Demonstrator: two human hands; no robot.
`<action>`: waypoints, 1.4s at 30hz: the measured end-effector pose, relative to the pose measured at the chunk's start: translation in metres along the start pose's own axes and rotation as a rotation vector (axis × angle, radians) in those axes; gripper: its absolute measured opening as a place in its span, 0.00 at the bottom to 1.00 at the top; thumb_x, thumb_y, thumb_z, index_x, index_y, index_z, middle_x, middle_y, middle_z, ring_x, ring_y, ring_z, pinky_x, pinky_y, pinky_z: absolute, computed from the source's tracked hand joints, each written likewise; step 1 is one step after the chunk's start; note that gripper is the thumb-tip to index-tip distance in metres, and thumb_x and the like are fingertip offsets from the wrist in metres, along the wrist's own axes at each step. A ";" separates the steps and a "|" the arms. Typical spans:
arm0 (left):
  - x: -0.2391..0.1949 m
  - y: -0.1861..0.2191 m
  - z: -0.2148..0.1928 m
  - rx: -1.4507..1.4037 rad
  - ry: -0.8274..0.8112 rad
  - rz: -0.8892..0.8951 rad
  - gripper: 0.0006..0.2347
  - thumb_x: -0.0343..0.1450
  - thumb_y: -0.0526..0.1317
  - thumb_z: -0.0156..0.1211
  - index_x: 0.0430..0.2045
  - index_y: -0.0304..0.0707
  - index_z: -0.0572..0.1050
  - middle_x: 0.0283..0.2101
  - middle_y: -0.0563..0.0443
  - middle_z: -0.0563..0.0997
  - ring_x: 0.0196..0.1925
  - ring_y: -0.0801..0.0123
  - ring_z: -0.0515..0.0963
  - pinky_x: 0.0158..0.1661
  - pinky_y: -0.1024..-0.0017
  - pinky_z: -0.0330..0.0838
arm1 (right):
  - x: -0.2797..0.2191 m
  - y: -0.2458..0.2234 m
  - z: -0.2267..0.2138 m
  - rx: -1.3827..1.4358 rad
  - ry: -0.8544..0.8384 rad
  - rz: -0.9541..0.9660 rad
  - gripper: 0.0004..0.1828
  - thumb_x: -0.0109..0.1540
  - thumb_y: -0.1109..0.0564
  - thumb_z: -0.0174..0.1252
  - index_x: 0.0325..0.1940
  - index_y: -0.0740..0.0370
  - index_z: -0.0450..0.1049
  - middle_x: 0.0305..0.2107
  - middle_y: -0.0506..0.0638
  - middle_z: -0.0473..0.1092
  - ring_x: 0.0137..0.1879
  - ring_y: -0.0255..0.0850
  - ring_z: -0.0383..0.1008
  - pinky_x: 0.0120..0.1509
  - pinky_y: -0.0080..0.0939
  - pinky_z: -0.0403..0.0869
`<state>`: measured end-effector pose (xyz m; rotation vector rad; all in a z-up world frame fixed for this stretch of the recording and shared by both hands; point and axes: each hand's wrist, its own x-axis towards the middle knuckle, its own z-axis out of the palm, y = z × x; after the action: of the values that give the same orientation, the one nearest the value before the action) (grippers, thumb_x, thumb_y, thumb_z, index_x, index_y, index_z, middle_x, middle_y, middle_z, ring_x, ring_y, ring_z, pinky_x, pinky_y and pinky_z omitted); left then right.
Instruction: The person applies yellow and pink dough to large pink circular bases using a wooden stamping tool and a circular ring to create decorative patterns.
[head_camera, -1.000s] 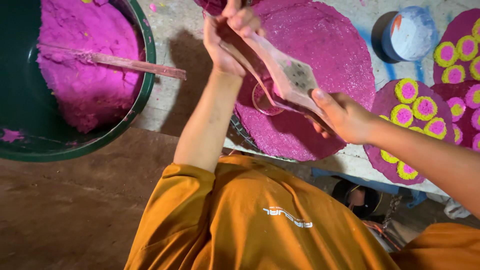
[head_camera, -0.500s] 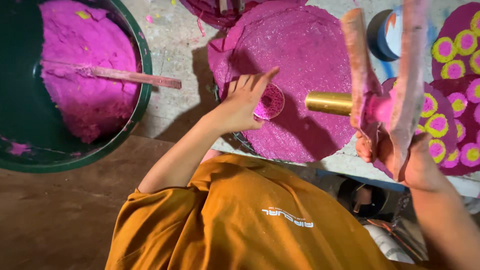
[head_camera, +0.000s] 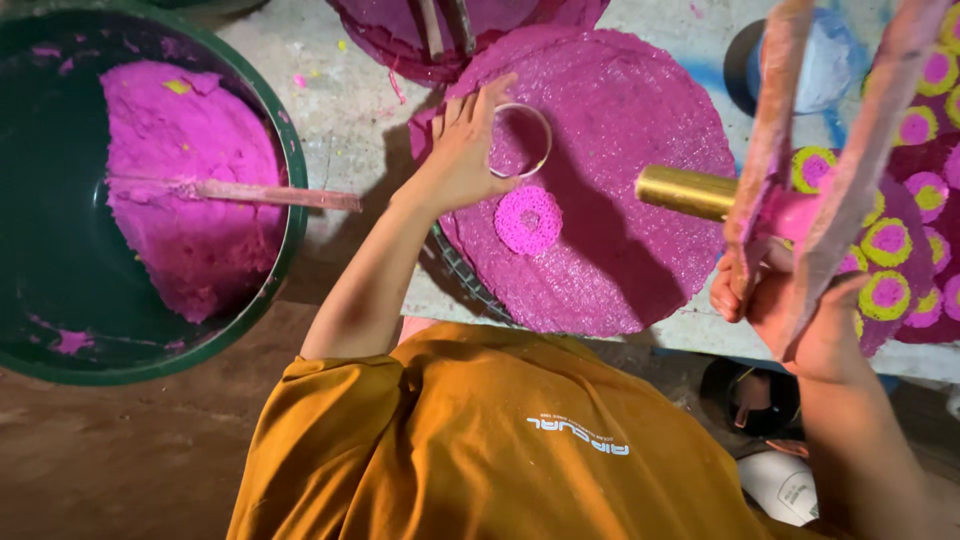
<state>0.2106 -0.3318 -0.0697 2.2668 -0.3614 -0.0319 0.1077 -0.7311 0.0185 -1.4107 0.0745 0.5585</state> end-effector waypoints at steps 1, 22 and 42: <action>0.005 -0.004 -0.002 0.001 -0.040 -0.035 0.51 0.56 0.48 0.80 0.72 0.48 0.47 0.68 0.41 0.65 0.74 0.42 0.57 0.69 0.39 0.46 | 0.004 0.001 0.001 -0.014 0.000 0.001 0.63 0.45 0.04 0.44 0.51 0.67 0.63 0.36 0.51 0.60 0.42 0.45 0.61 0.45 0.47 0.63; 0.072 -0.025 -0.015 -2.206 0.262 0.369 0.15 0.74 0.57 0.49 0.31 0.47 0.67 0.29 0.61 0.67 0.35 0.73 0.69 0.49 0.67 0.67 | 0.177 -0.068 0.100 -0.983 -0.199 0.294 0.43 0.65 0.24 0.31 0.39 0.64 0.76 0.23 0.51 0.71 0.29 0.40 0.71 0.37 0.42 0.75; 0.105 -0.050 -0.010 -2.106 0.271 0.390 0.10 0.72 0.47 0.34 0.25 0.47 0.62 0.22 0.60 0.62 0.27 0.71 0.62 0.40 0.64 0.63 | 0.187 -0.043 0.098 -1.063 -0.146 -0.139 0.36 0.70 0.31 0.34 0.35 0.63 0.71 0.19 0.52 0.67 0.27 0.41 0.69 0.34 0.47 0.68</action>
<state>0.3251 -0.3217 -0.0909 0.1014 -0.3109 0.0716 0.2610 -0.5804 0.0061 -2.3684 -0.5053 0.6063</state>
